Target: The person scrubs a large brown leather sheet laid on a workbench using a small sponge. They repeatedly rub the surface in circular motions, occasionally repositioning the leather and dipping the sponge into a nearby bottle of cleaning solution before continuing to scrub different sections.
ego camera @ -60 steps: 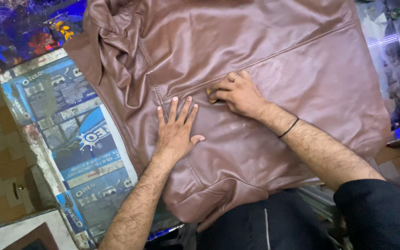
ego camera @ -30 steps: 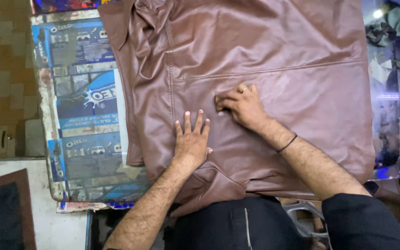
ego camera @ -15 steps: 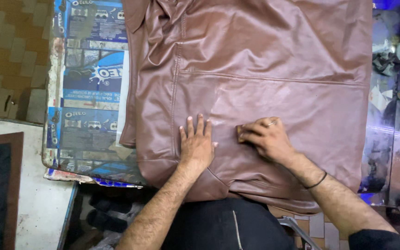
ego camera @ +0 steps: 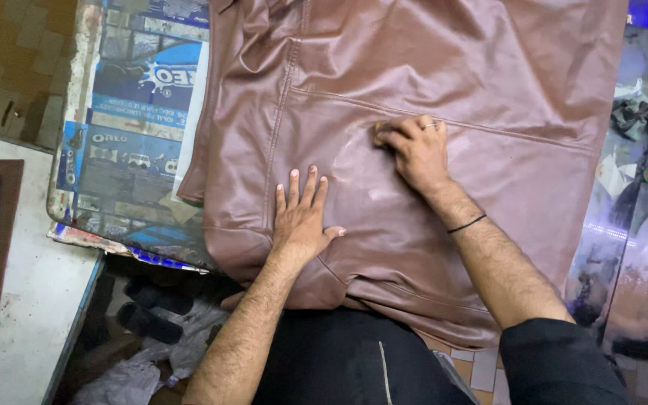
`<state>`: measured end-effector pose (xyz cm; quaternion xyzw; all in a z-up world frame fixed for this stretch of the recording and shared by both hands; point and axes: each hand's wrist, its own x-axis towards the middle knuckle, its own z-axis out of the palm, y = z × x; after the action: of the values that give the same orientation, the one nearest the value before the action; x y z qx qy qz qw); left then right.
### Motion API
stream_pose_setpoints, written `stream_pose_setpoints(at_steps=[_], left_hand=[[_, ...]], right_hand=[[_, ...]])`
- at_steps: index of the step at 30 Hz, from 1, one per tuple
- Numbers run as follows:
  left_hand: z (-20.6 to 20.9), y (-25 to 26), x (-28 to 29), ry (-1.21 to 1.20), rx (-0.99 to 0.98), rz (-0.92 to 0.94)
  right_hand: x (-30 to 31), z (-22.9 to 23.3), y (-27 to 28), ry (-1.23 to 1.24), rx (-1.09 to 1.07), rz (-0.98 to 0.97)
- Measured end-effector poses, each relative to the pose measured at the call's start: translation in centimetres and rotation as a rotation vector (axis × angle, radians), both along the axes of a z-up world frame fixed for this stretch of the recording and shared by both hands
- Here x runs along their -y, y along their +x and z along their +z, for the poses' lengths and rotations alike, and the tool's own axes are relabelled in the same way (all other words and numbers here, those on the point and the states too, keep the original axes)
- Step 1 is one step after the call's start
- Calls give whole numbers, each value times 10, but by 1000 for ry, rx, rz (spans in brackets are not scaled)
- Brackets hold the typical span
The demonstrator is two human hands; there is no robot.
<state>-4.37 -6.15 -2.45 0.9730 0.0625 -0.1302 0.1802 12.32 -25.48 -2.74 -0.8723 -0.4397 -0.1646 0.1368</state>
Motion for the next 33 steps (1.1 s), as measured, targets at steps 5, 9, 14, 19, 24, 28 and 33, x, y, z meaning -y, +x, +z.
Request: stream_pose_setpoints(at_steps=[5,9,14,19,24,28,33], left_hand=[[0,4,2,32,-45,-2],[-4,-1,2,19,7,7],[-4,-1,3,-3,28,17],[-7,-2,2,-9,41,27],[-5,-1,3,-9,34,16],[-5,-2,1,-2,21,2],[-2,0,2,30,-1,-1]], right_hand=[[-19,7,4,-9,-13,409],[-29,-2,22,-6,56,378],[-29,-7,58,8,75,239],[-22,8,55,37,32,100],[16,16,18,-65,20,271],[59,8,12,-78,79,201],[88,3,4,91,38,-143]])
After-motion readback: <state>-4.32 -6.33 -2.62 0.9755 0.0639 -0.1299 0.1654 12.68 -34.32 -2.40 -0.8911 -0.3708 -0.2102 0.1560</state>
